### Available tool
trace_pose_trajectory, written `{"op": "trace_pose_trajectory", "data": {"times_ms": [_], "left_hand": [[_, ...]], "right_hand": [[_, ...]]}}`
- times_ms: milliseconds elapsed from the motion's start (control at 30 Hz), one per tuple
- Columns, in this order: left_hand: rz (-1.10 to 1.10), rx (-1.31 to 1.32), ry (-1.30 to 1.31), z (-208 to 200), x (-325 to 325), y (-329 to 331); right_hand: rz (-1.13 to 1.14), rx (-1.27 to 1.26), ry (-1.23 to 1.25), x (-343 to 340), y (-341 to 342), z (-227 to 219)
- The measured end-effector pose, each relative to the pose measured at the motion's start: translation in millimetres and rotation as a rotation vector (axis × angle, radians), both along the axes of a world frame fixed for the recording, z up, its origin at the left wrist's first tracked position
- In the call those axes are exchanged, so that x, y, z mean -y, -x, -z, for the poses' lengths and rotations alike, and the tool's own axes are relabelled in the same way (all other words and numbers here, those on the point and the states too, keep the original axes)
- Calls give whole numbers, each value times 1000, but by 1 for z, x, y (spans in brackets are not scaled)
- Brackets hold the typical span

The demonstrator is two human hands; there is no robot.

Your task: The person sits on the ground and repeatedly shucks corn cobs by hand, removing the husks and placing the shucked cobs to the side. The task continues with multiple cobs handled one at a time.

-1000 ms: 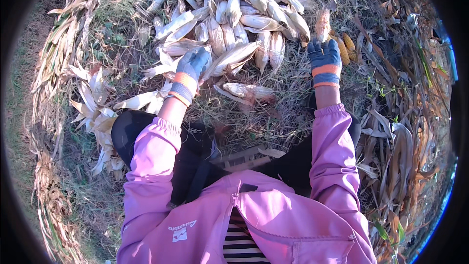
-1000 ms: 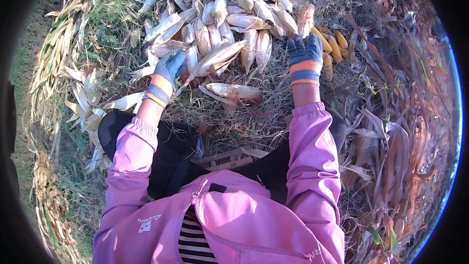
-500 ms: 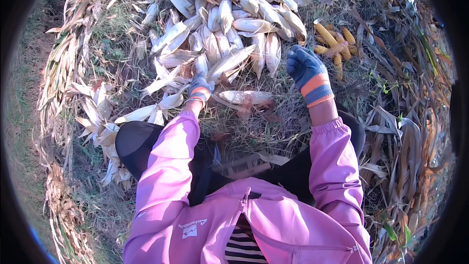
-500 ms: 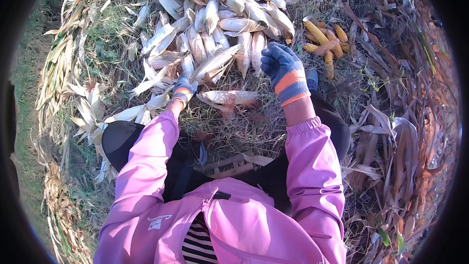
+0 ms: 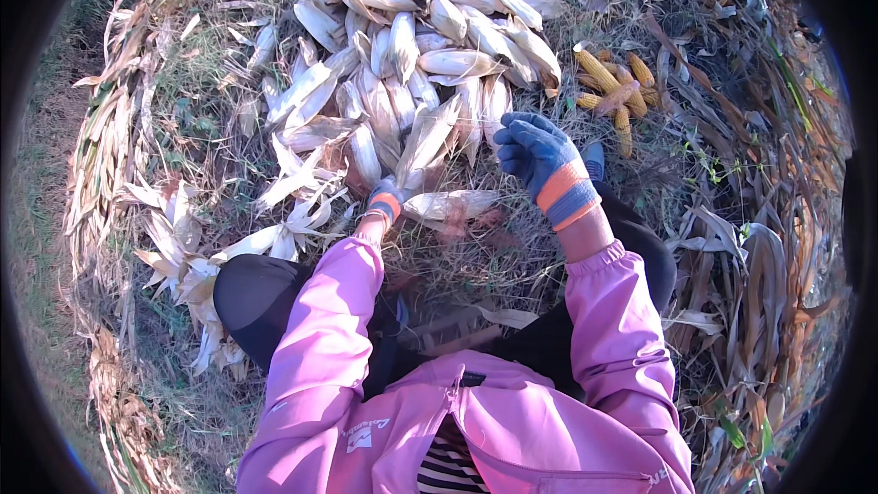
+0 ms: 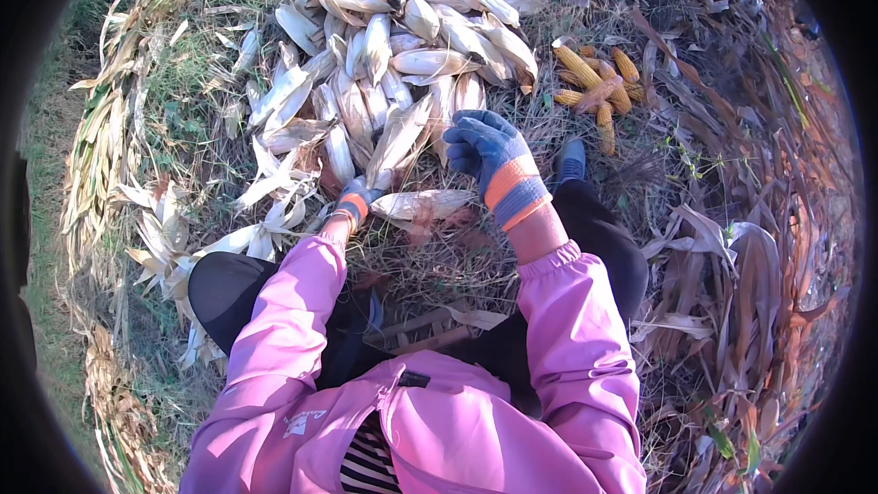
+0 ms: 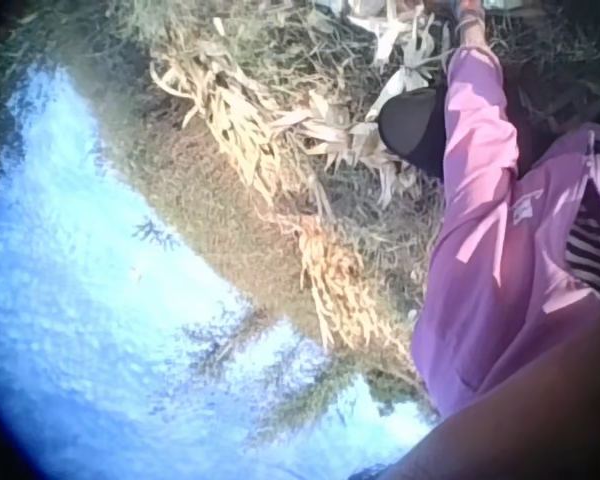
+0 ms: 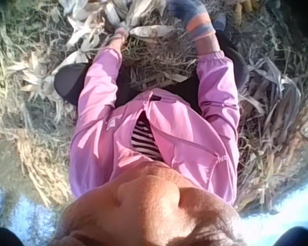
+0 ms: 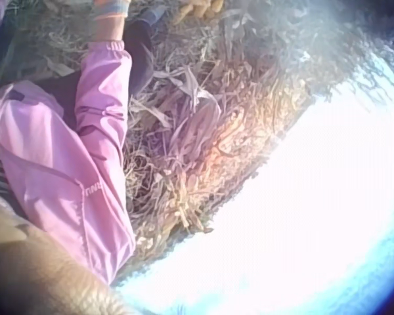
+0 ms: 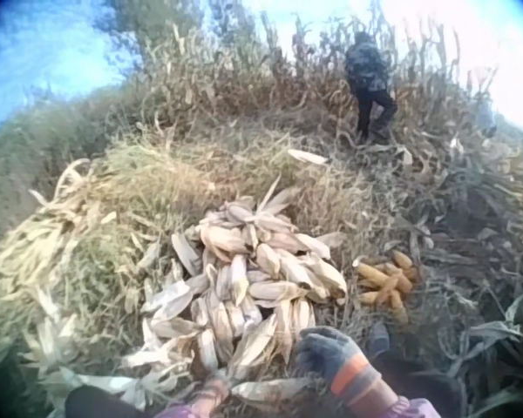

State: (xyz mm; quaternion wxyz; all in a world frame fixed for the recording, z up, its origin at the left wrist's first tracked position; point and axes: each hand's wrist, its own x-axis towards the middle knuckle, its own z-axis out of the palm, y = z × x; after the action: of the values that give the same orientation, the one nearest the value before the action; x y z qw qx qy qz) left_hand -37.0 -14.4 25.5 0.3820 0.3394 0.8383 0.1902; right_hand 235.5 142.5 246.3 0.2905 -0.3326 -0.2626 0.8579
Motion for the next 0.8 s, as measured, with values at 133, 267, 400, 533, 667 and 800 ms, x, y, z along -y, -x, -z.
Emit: {"op": "trace_pose_trajectory", "data": {"times_ms": [133, 267, 400, 533, 667, 800], "left_hand": [[-119, 234, -84, -39, -15, -23], [-310, 740, -412, -42, -2, -27], [-296, 830, -389, -106, -6, -51], [-249, 884, -392, -136, 0, -73], [-210, 932, -457, -128, 13, -86], [81, 570, -636, -108, 33, -100]], "right_hand": [[71, 43, -13, -1, -4, -6], [80, 129, -79, -7, 0, -4], [215, 273, -185, -16, 1, 3], [335, 217, -257, -24, 0, -1], [333, 139, -294, -23, -3, -16], [386, 277, -379, -28, -2, -15]]}}
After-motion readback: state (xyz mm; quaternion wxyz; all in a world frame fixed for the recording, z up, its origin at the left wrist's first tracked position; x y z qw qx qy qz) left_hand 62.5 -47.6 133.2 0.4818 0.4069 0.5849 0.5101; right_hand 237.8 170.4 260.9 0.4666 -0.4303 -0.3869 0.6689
